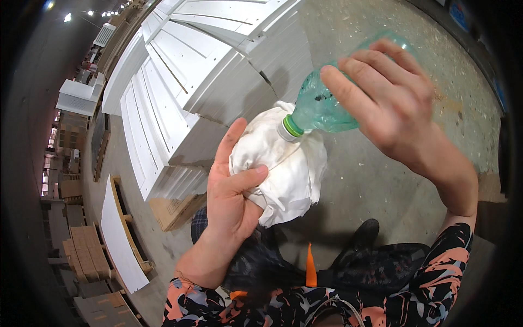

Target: The person applies liquid from a bottle onto a cloth and wipes the surfaces and edges of several white painted furniture panels stacked on pallets.

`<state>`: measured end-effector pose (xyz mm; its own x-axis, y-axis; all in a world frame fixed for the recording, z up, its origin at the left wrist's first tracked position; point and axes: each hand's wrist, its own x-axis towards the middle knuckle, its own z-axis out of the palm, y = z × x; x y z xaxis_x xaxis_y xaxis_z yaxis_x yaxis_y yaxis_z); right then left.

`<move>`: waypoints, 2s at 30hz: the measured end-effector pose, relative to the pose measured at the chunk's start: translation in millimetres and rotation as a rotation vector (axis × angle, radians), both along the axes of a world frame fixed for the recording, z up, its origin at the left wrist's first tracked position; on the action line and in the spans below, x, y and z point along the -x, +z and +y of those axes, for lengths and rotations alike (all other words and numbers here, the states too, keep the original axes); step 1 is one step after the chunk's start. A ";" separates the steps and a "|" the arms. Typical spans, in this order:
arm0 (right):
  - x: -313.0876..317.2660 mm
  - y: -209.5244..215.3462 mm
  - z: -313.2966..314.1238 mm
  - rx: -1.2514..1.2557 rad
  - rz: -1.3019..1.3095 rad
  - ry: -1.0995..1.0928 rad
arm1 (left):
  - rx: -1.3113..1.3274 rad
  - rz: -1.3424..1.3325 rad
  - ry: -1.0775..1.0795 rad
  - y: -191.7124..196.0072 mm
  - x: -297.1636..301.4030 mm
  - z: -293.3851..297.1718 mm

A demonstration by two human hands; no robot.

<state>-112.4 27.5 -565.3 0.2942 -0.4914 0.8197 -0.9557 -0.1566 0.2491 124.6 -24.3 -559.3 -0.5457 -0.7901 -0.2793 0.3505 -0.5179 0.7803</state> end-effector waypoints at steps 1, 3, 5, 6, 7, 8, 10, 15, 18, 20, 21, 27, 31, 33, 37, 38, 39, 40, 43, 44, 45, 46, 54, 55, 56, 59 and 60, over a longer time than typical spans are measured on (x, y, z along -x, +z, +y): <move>4.7 -7.0 -1.3 -0.029 -0.060 -0.007 | 0.061 0.004 0.025 0.8 -0.3 0.9; 9.1 -28.8 -1.8 -0.406 -0.480 -0.003 | 0.269 -0.031 0.128 -0.7 -0.4 0.5; 16.7 -51.8 -10.2 -0.737 -1.188 0.116 | 0.571 -0.102 0.274 -4.4 -0.8 -4.2; 21.8 -64.3 -11.8 -0.765 -1.312 0.115 | 0.769 -0.222 0.344 -6.6 -1.7 -10.7; 28.8 -74.8 -10.9 -0.792 -1.433 0.114 | 0.984 -0.369 0.361 -10.4 -4.5 -18.5; 36.9 -81.7 -9.0 -0.816 -1.554 0.113 | 1.199 -0.511 0.377 -14.5 -8.3 -28.7; 52.6 -89.6 -3.7 -0.733 -1.582 0.049 | 1.552 -0.783 0.307 -13.0 -12.4 -45.7; 77.0 -91.8 -1.5 -0.650 -1.753 -0.012 | 2.447 -1.454 -0.042 -40.1 -19.5 -128.7; 74.0 -95.6 1.2 -0.634 -1.744 -0.004 | 2.605 -1.539 -0.098 -42.4 -0.6 -140.0; 68.8 -95.8 7.6 -0.662 -1.742 -0.034 | 2.529 -1.592 -0.102 -57.7 15.4 -138.5; 68.5 -95.9 7.3 -0.674 -1.750 -0.013 | 2.546 -1.664 -0.134 -60.4 22.5 -137.1; 57.3 -92.0 2.3 -0.698 -1.717 0.034 | 2.516 -1.944 -0.534 -44.6 27.0 -122.3; 50.5 -84.6 2.1 -0.710 -1.708 0.028 | 2.710 -1.848 -0.692 -58.6 2.6 -132.5; 46.3 -84.6 2.8 -0.714 -1.708 0.032 | 2.703 -1.707 -0.672 -68.2 8.6 -136.1; 45.6 -87.8 3.2 -0.730 -1.673 0.031 | 2.818 -1.607 -0.665 -62.8 43.0 -143.1; 44.9 -89.5 2.6 -0.750 -1.658 0.014 | 2.801 -1.632 -0.671 -55.9 50.0 -140.4; 44.9 -90.0 4.5 -0.758 -1.655 0.001 | 2.779 -1.643 -0.684 -57.1 54.2 -137.4; 44.6 -87.9 6.4 -0.765 -1.653 -0.009 | 2.786 -1.627 -0.673 -62.3 49.6 -137.9; 52.5 -92.3 11.3 -0.762 -1.654 -0.024 | 2.669 -1.698 -0.908 -98.6 3.8 -140.0; 55.8 -97.0 11.7 -0.755 -1.662 -0.022 | 2.638 -1.718 -0.939 -104.4 -10.5 -135.2; 57.4 -98.9 11.7 -0.740 -1.676 -0.024 | 2.607 -1.741 -0.969 -108.3 -25.7 -133.0; 55.8 -101.5 9.5 -0.734 -1.690 -0.018 | 2.685 -1.590 -0.763 -113.9 -38.8 -140.3; 64.2 -127.4 8.9 -0.723 -1.668 -0.120 | 2.705 -1.638 -0.469 -51.9 41.9 -139.3; 64.9 -129.8 8.4 -0.719 -1.663 -0.122 | 2.742 -1.637 -0.539 -50.3 41.5 -140.5; 66.0 -130.7 8.7 -0.714 -1.659 -0.127 | 2.704 -1.694 -0.695 -53.4 36.1 -138.5; 61.0 -120.6 5.3 -0.759 -1.682 -0.097 | 2.641 -1.764 -1.017 -88.4 -12.3 -142.3; 56.4 -120.6 1.3 -0.747 -1.692 -0.072 | 2.633 -1.733 -0.974 -112.8 -37.2 -144.8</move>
